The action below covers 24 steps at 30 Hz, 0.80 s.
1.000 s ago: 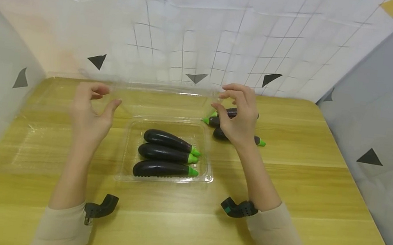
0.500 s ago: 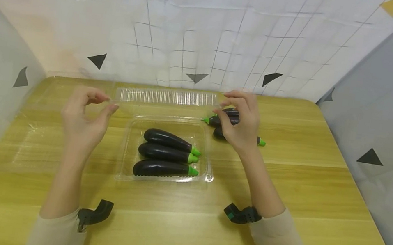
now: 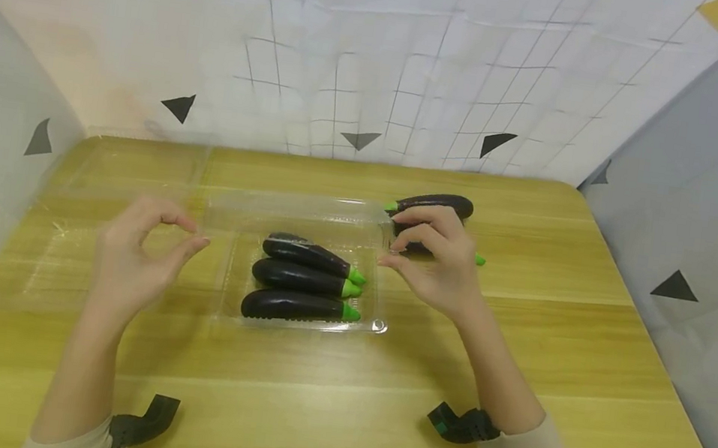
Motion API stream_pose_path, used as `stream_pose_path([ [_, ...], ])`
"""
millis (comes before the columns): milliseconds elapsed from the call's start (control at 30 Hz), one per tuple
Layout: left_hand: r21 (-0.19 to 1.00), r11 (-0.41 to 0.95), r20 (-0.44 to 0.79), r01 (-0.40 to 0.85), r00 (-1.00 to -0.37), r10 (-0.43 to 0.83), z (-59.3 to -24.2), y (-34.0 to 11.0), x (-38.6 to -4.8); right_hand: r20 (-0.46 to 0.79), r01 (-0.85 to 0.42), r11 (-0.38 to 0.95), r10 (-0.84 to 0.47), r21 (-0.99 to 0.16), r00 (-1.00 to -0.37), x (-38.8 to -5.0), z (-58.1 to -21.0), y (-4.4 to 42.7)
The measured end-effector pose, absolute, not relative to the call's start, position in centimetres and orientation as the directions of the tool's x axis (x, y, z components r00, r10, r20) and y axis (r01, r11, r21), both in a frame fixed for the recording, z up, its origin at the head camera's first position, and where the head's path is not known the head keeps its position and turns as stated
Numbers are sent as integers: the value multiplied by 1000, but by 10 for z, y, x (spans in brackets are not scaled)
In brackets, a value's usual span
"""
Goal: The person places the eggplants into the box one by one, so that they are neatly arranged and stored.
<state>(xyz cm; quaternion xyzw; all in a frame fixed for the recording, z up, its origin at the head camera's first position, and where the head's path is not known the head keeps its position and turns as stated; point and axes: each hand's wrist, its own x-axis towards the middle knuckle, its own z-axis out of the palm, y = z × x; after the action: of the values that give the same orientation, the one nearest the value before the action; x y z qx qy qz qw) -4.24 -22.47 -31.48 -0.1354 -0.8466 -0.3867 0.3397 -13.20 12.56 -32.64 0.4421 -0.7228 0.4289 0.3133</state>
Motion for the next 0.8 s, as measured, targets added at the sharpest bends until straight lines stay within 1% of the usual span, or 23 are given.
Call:
stream_pose_path([
  [133, 544, 660, 667, 518, -744, 33, -323, -228, -36, 808, -922, 242, -449, -302, -383, -122, -332, 132],
  [200, 529, 667, 659, 525, -749, 66, -327, -230, -32, 793, -925, 241, -478, -295, -378, -119, -336, 135],
  [333, 494, 682, 629, 540, -763, 149, -332, -232, -25, 758, -916, 243, -515, -319, -400, -112, -343, 137],
  [467, 445, 692, 620, 568, -753, 220, -338, -233, -19, 753, -913, 257, -517, -317, -407, -106, -351, 138],
  [600, 404, 706, 613, 582, -745, 263, -344, -233, -14, 740, -919, 249, -546, -305, -393, -100, -358, 140],
  [800, 356, 756, 566, 550, -770, 294, -352, -233, -7, 697, -932, 242, -619, -270, -362, -94, -365, 141],
])
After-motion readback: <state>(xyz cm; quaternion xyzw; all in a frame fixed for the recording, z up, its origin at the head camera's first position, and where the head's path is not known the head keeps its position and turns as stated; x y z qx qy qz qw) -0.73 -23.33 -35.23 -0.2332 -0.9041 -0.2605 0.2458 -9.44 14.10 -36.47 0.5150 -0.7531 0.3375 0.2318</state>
